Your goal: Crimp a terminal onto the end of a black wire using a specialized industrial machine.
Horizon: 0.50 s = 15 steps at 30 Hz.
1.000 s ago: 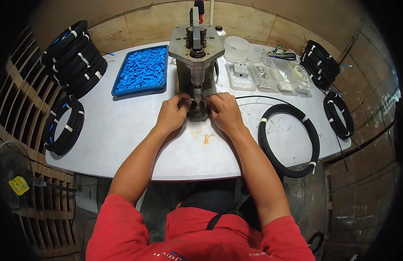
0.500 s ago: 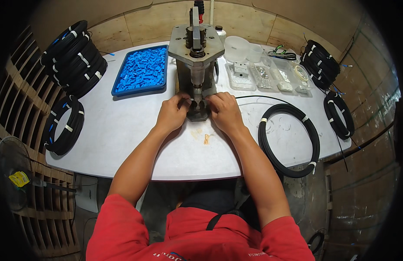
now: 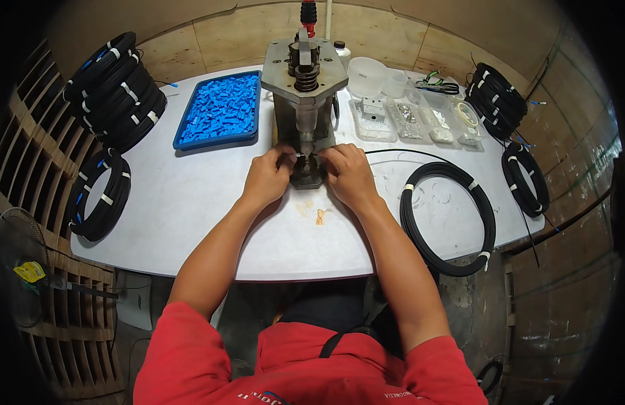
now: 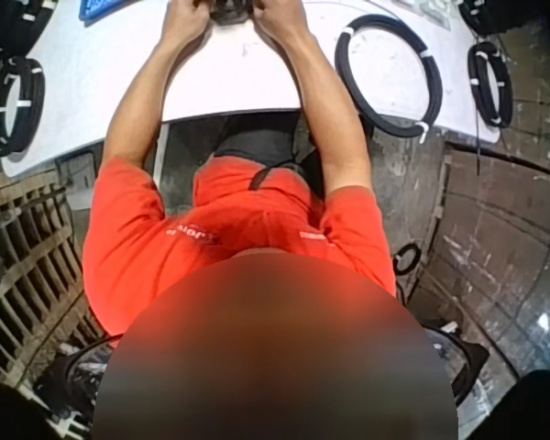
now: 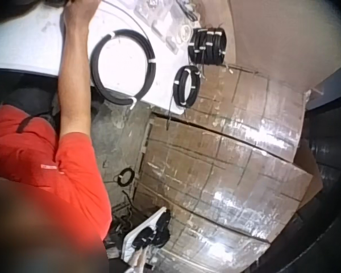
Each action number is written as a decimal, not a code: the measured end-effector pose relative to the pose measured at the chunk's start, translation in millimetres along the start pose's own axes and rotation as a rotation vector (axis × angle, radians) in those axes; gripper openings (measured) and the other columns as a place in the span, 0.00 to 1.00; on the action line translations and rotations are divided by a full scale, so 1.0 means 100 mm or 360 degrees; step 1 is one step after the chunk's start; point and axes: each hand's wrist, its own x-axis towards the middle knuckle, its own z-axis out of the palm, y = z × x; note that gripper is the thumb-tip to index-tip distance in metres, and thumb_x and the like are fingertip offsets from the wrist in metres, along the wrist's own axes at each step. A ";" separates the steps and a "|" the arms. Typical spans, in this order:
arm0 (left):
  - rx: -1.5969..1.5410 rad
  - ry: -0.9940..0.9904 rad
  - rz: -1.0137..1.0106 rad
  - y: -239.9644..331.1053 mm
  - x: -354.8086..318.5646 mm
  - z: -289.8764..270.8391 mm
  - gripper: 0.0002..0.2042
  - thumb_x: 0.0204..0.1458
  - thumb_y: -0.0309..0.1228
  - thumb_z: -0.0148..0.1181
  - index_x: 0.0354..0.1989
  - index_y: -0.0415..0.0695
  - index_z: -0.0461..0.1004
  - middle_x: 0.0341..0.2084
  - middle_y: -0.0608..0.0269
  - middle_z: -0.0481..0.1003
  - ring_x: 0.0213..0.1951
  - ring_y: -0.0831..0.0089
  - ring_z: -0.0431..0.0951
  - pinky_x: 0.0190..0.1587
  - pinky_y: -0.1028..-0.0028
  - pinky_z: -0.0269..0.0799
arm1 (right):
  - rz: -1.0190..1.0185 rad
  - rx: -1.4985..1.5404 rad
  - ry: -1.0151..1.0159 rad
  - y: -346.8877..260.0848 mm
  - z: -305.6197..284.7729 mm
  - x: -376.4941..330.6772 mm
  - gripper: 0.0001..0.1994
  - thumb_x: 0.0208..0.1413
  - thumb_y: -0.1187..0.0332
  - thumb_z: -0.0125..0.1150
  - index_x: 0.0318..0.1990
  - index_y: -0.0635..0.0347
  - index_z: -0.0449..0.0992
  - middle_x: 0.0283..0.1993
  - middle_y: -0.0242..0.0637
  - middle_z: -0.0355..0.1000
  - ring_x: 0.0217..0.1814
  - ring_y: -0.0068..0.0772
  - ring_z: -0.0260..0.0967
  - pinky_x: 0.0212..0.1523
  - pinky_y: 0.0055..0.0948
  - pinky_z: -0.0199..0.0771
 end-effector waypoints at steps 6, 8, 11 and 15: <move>0.0008 0.0022 0.0033 0.00 0.00 0.00 0.11 0.60 0.27 0.55 0.46 0.39 0.80 0.27 0.49 0.82 0.30 0.60 0.84 0.37 0.66 0.77 | -0.0005 0.0001 0.0009 0.00 -0.01 0.00 0.14 0.48 0.77 0.64 0.44 0.54 0.81 0.41 0.36 0.77 0.49 0.42 0.72 0.52 0.39 0.69; -0.0033 0.0027 0.0029 -0.03 0.01 0.01 0.10 0.59 0.27 0.56 0.45 0.39 0.80 0.26 0.49 0.81 0.29 0.61 0.83 0.36 0.66 0.76 | -0.0017 -0.0011 0.0001 0.01 0.01 0.00 0.14 0.48 0.77 0.65 0.44 0.54 0.81 0.41 0.36 0.76 0.48 0.42 0.72 0.51 0.39 0.69; -0.0001 0.0014 -0.0001 0.00 0.00 0.01 0.11 0.60 0.28 0.57 0.46 0.39 0.80 0.25 0.49 0.81 0.28 0.61 0.83 0.36 0.66 0.76 | -0.0015 -0.0010 0.0001 0.00 -0.01 0.00 0.14 0.48 0.77 0.65 0.44 0.54 0.81 0.41 0.36 0.76 0.48 0.42 0.72 0.51 0.39 0.69; -0.0003 0.0031 0.0019 -0.01 0.00 0.01 0.11 0.60 0.29 0.57 0.46 0.39 0.80 0.25 0.48 0.81 0.28 0.61 0.83 0.35 0.65 0.75 | -0.0006 0.0006 0.0001 -0.02 -0.02 0.00 0.14 0.48 0.77 0.65 0.43 0.54 0.81 0.41 0.36 0.77 0.48 0.42 0.72 0.51 0.39 0.69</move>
